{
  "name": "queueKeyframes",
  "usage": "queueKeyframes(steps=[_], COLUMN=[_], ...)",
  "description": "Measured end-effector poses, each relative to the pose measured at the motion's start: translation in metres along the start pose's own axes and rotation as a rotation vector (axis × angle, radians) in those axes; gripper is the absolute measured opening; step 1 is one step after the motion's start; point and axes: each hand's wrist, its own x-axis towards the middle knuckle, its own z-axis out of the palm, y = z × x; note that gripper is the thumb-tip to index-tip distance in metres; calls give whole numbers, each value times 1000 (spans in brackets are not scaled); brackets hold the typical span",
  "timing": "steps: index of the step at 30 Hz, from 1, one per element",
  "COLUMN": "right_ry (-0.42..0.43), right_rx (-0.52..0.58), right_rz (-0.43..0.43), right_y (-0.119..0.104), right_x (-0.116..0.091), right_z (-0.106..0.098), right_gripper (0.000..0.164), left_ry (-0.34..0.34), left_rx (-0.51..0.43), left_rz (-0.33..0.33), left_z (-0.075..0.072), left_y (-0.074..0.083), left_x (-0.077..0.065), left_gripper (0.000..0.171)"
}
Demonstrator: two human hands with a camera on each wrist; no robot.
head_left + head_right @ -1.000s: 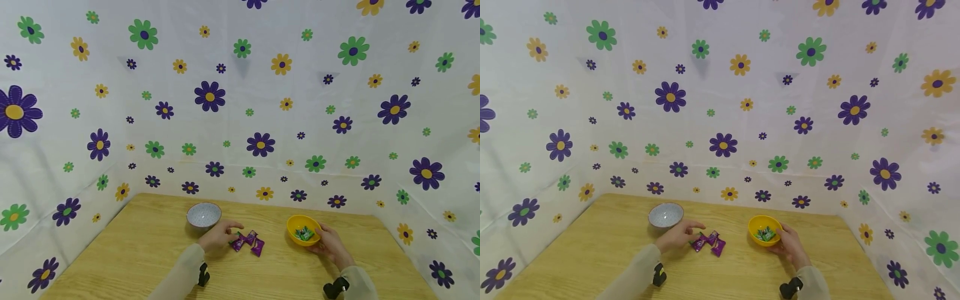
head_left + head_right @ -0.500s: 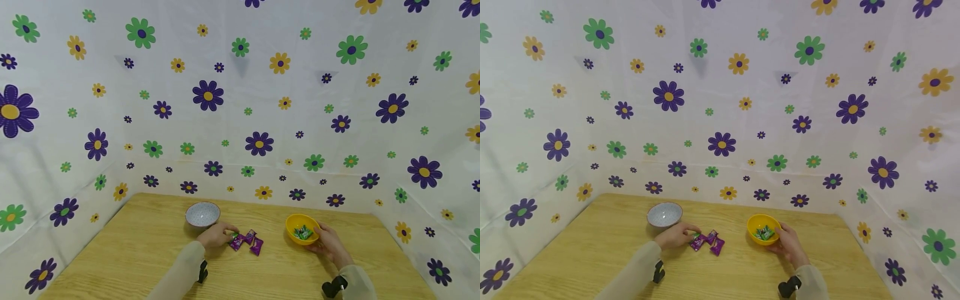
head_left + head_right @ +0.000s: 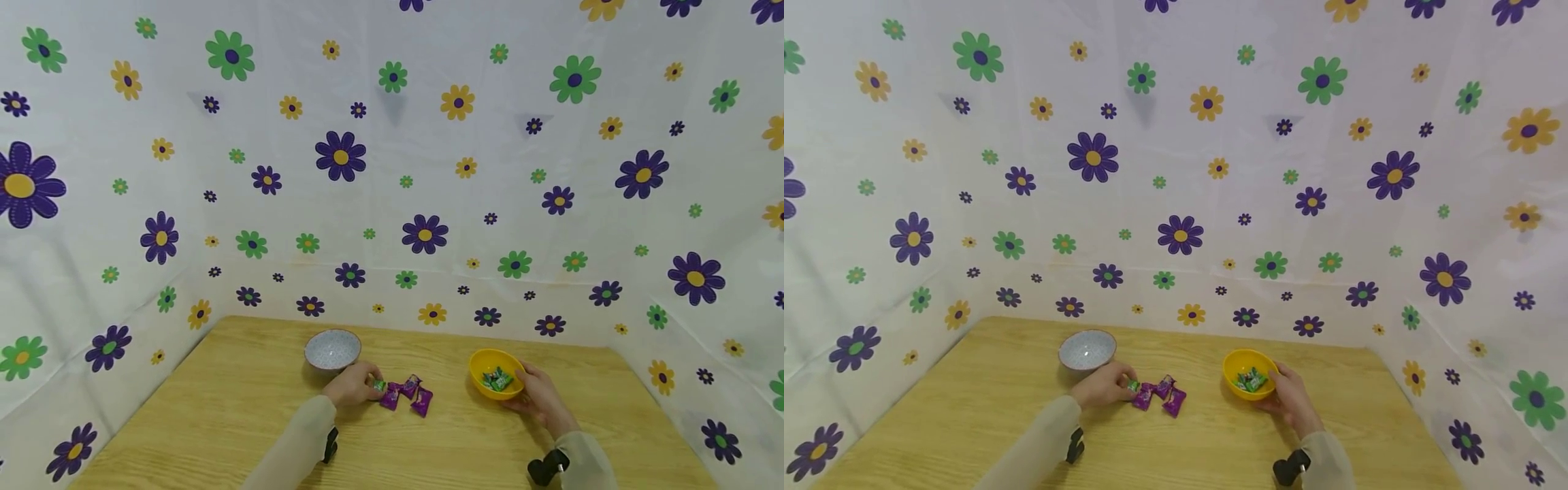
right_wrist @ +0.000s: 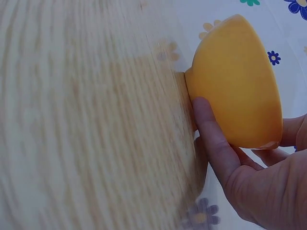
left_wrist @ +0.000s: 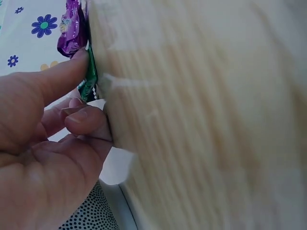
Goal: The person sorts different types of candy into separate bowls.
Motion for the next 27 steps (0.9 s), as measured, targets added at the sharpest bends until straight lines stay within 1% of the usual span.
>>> queueKeyframes(steps=[6, 13, 16, 21, 27], right_ry=[-16, -4, -6, 1, -5], right_rx=[7, 0, 1, 9, 20], right_rz=[4, 23, 26, 21, 8], right_y=[0, -1, 0, 1, 1], right_x=[1, 1, 1, 2, 4], right_z=[-1, -2, -3, -4, -4], right_gripper=[53, 54, 54, 53, 55], left_ry=[5, 41, 48, 79, 118], left_rx=[0, 31, 21, 3, 30], left_rz=[-44, -75, -68, -18, 24], left_z=[2, 5, 6, 7, 8], left_y=[1, 0, 0, 0, 2], left_x=[0, 5, 6, 7, 9], left_gripper=[17, 20, 19, 19, 19])
